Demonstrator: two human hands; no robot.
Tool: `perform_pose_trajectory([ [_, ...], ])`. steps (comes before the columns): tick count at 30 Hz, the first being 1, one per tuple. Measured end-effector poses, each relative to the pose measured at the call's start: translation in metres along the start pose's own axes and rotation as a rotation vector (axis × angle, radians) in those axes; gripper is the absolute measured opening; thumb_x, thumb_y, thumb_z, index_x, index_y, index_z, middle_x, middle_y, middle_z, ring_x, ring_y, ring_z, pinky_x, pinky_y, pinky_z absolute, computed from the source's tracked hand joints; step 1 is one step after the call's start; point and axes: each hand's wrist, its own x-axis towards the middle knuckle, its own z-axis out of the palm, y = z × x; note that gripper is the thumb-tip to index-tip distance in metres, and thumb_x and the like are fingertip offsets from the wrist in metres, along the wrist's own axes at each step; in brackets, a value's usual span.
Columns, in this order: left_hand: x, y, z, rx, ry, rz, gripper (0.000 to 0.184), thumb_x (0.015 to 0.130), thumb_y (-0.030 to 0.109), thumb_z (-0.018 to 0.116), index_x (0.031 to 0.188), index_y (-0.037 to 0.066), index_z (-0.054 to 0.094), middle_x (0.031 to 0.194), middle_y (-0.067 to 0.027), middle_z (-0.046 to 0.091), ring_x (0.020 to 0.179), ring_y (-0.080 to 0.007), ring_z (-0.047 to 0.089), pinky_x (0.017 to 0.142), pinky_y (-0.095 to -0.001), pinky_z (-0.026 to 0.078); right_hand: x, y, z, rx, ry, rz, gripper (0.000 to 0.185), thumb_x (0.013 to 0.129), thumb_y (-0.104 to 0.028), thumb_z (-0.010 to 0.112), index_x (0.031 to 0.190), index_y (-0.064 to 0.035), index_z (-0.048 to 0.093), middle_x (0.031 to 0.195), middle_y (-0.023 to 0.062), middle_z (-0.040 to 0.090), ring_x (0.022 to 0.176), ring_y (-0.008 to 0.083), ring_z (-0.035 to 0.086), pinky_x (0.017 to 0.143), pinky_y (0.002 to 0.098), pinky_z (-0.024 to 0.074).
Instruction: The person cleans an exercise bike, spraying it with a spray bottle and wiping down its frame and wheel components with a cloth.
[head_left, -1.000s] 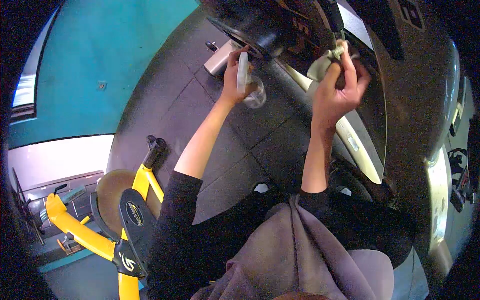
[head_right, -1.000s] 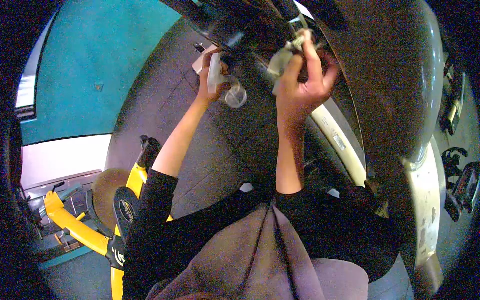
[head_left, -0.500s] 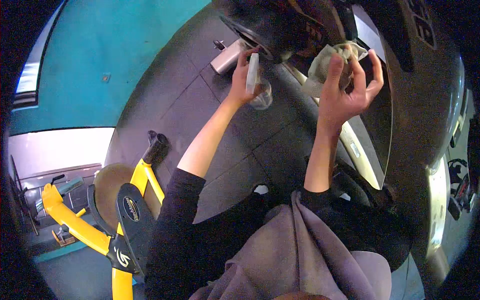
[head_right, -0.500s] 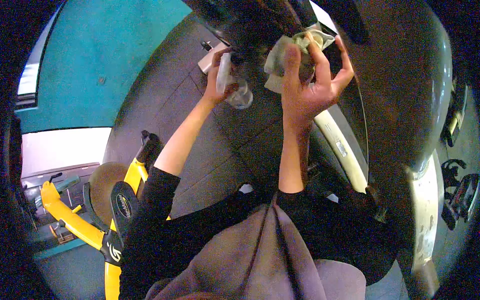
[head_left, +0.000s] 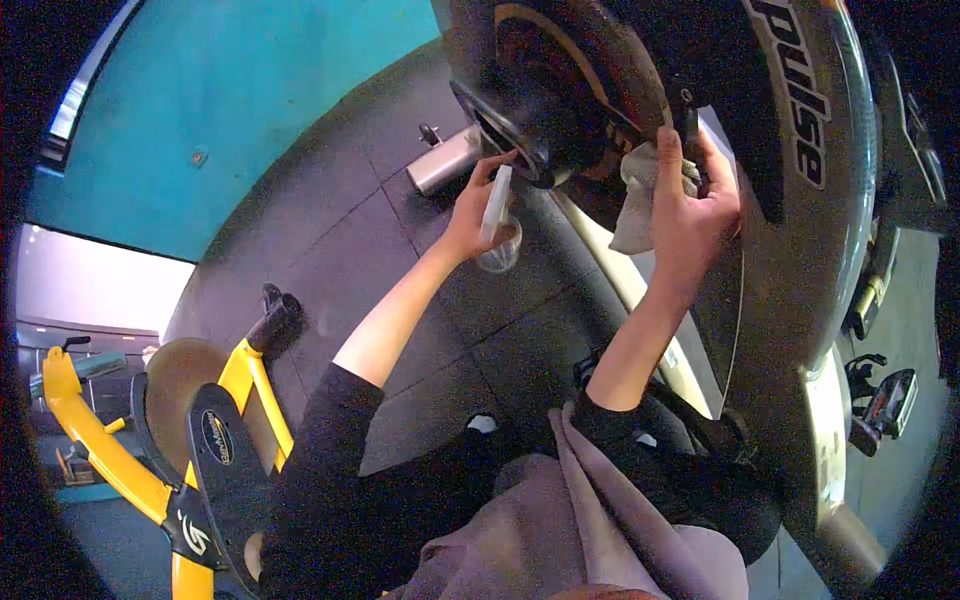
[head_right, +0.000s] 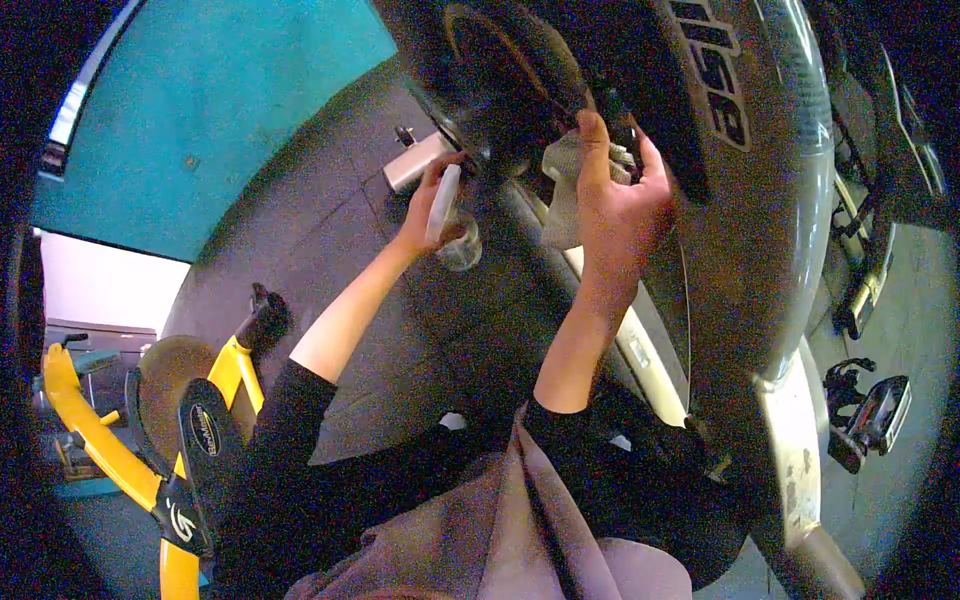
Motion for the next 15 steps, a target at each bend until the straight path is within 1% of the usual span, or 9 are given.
perform_pose_trajectory([
  [1, -0.001, 0.001, 0.000, 0.006, -0.010, -0.008, 0.032, 0.053, 0.018, 0.071, 0.071, 0.006, 0.047, 0.128, -0.0225, 0.044, 0.128, -0.0390, 0.037, 0.099, -0.0441, 0.037, 0.000, -0.002, 0.001, -0.006, -0.005, -0.023, 0.054, 0.081, -0.044, 0.071, 0.108, 0.0027, 0.064, 0.088, 0.0119, 0.069, 0.076, 0.0159, 0.066, 0.072, 0.0311, 0.0513],
  [2, -0.002, 0.001, 0.000, 0.007, -0.008, -0.014, 0.032, 0.053, 0.018, 0.071, 0.071, 0.006, 0.047, 0.128, -0.0225, 0.044, 0.128, -0.0390, 0.037, 0.099, -0.0441, 0.037, 0.000, -0.001, 0.002, -0.007, -0.010, -0.020, 0.054, 0.081, -0.044, 0.071, 0.108, 0.0027, 0.064, 0.088, 0.0119, 0.069, 0.076, 0.0159, 0.066, 0.072, 0.0311, 0.0513],
  [4, -0.002, 0.000, 0.001, -0.043, 0.027, 0.011, 0.031, 0.054, 0.020, 0.070, 0.071, 0.006, 0.048, 0.122, -0.0219, 0.047, 0.129, -0.0387, 0.036, 0.097, -0.0450, 0.038, 0.000, 0.001, 0.005, -0.050, 0.067, -0.137, 0.054, 0.082, -0.042, 0.071, 0.111, 0.0027, 0.063, 0.097, 0.0150, 0.068, 0.079, 0.0184, 0.066, 0.072, 0.0318, 0.0515],
  [5, -0.001, -0.001, 0.001, -0.042, 0.031, 0.006, 0.031, 0.054, 0.020, 0.070, 0.071, 0.006, 0.048, 0.122, -0.0219, 0.047, 0.129, -0.0387, 0.036, 0.097, -0.0450, 0.038, -0.001, -0.003, 0.005, -0.112, 0.067, -0.171, 0.056, 0.083, -0.044, 0.069, 0.114, 0.0019, 0.062, 0.103, 0.0183, 0.066, 0.086, 0.0247, 0.066, 0.076, 0.0345, 0.0505],
  [6, -0.001, -0.001, 0.000, -0.011, 0.012, 0.014, 0.032, 0.055, 0.021, 0.070, 0.070, 0.006, 0.048, 0.122, -0.0219, 0.047, 0.129, -0.0386, 0.036, 0.097, -0.0450, 0.038, -0.001, -0.001, 0.005, -0.112, 0.062, -0.172, 0.056, 0.083, -0.044, 0.069, 0.114, 0.0019, 0.062, 0.103, 0.0183, 0.066, 0.086, 0.0247, 0.066, 0.076, 0.0345, 0.0505],
  [8, -0.001, -0.006, -0.002, 0.020, -0.003, 0.019, 0.032, 0.055, 0.022, 0.070, 0.070, 0.005, 0.048, 0.122, -0.0219, 0.047, 0.129, -0.0385, 0.036, 0.097, -0.0450, 0.038, 0.000, 0.003, 0.006, -0.238, 0.115, -0.260, 0.057, 0.084, -0.047, 0.065, 0.116, 0.0002, 0.061, 0.104, 0.0203, 0.065, 0.094, 0.0314, 0.063, 0.081, 0.0380, 0.0483],
  [10, -0.003, -0.012, -0.002, 0.035, -0.040, 0.046, 0.033, 0.057, 0.026, 0.070, 0.072, 0.005, 0.048, 0.128, -0.0223, 0.044, 0.127, -0.0391, 0.038, 0.098, -0.0448, 0.037, 0.000, 0.002, 0.006, -0.253, 0.109, -0.258, 0.057, 0.085, -0.048, 0.064, 0.116, -0.0002, 0.061, 0.104, 0.0206, 0.064, 0.095, 0.0332, 0.062, 0.083, 0.0391, 0.0473],
  [11, -0.003, -0.011, -0.002, 0.032, -0.039, 0.046, 0.033, 0.057, 0.026, 0.070, 0.072, 0.005, 0.048, 0.128, -0.0223, 0.044, 0.127, -0.0391, 0.038, 0.098, -0.0448, 0.037, 0.000, 0.002, 0.006, -0.268, 0.108, -0.254, 0.057, 0.085, -0.048, 0.062, 0.116, -0.0006, 0.061, 0.103, 0.0209, 0.064, 0.097, 0.0349, 0.060, 0.084, 0.0402, 0.0463],
  [15, -0.002, -0.004, 0.000, -0.023, 0.012, 0.010, 0.039, 0.059, 0.033, 0.069, 0.076, 0.003, 0.051, 0.133, -0.0222, 0.043, 0.123, -0.0395, 0.042, 0.098, -0.0443, 0.037, -0.002, 0.004, 0.011, -0.277, 0.164, -0.264, 0.054, 0.087, -0.047, 0.060, 0.114, -0.0007, 0.061, 0.106, 0.0207, 0.063, 0.098, 0.0350, 0.060, 0.085, 0.0403, 0.0465],
])
